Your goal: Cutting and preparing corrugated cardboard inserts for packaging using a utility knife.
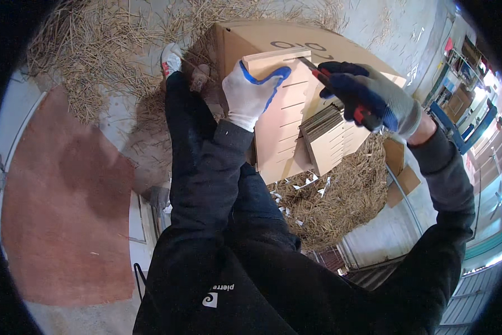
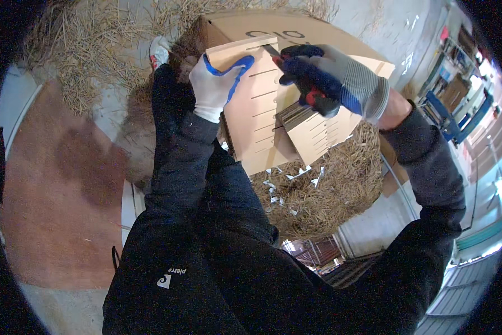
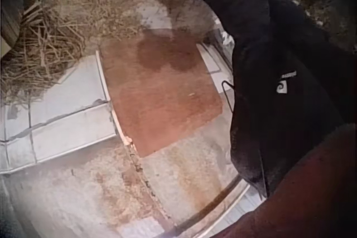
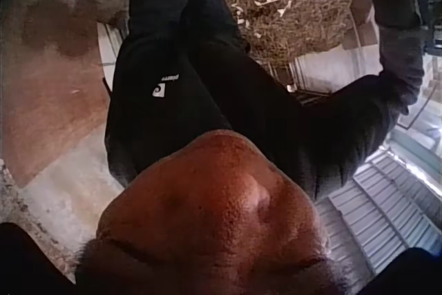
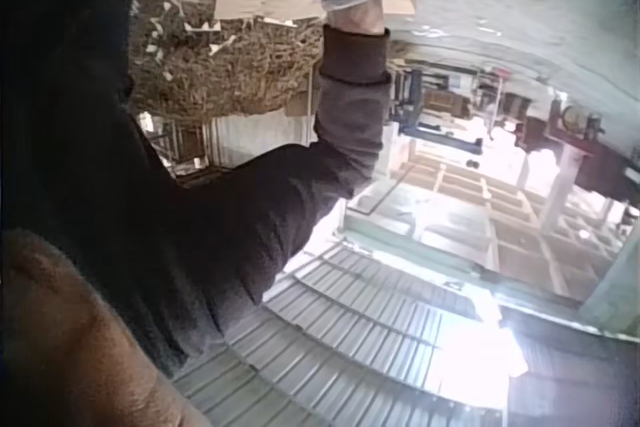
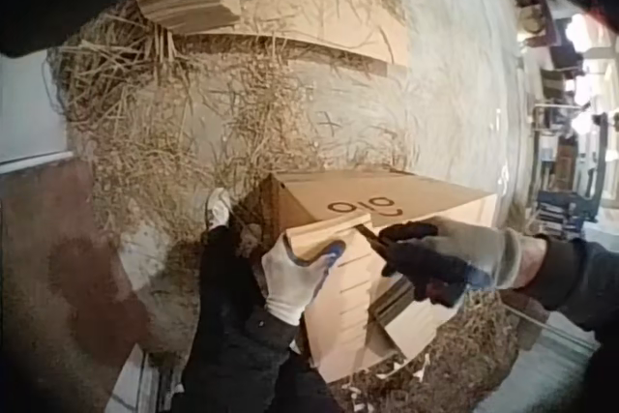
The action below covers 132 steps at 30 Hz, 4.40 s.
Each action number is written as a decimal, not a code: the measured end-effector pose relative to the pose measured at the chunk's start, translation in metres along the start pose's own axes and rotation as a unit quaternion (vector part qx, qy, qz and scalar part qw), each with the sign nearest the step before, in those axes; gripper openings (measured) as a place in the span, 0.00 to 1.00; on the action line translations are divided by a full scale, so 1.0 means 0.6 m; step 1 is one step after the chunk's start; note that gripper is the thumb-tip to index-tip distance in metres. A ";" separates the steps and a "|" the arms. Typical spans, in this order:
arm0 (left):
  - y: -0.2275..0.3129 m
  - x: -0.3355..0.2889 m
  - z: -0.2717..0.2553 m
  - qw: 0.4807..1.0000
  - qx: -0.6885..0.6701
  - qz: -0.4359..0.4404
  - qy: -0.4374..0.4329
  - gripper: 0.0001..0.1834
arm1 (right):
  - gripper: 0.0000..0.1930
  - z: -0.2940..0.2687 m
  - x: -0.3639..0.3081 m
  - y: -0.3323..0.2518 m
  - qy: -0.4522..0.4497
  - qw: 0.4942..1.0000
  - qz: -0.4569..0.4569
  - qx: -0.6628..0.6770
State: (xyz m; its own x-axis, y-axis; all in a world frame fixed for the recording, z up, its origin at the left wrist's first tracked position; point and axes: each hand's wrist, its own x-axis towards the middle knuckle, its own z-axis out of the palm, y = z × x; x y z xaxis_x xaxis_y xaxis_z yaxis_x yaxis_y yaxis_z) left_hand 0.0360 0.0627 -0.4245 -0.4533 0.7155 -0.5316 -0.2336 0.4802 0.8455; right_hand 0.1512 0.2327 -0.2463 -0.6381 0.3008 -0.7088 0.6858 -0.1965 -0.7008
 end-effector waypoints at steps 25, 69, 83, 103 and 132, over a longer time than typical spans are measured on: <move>0.003 -0.018 0.000 1.000 -0.009 0.005 0.016 0.27 | 0.24 0.019 0.065 -0.017 -0.065 0.953 0.289 0.065; 0.239 -0.123 -0.094 0.991 -0.008 0.127 -0.037 0.31 | 0.24 -0.043 -0.087 0.041 0.206 0.935 0.100 0.272; 0.464 -0.232 -0.252 0.808 0.298 0.500 -0.089 0.30 | 0.30 0.123 -0.207 -0.160 0.130 0.895 -0.148 0.400; 0.664 -0.384 -0.319 0.350 0.554 0.737 -0.166 0.08 | 0.35 0.216 -0.332 -0.216 0.253 0.898 -0.349 0.089; 0.737 -0.444 -0.372 0.356 0.549 0.750 -0.100 0.15 | 0.20 0.225 -0.343 -0.142 0.298 0.867 -0.279 0.287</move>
State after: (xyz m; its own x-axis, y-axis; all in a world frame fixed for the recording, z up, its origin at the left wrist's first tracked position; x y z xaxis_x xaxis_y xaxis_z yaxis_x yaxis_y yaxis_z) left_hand -0.1384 -0.0289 0.1022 0.7347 0.5549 0.3903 0.6694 -0.6864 -0.2843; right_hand 0.1765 0.0614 -0.0515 -0.4031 0.8935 -0.1978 -0.0675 -0.2446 -0.9673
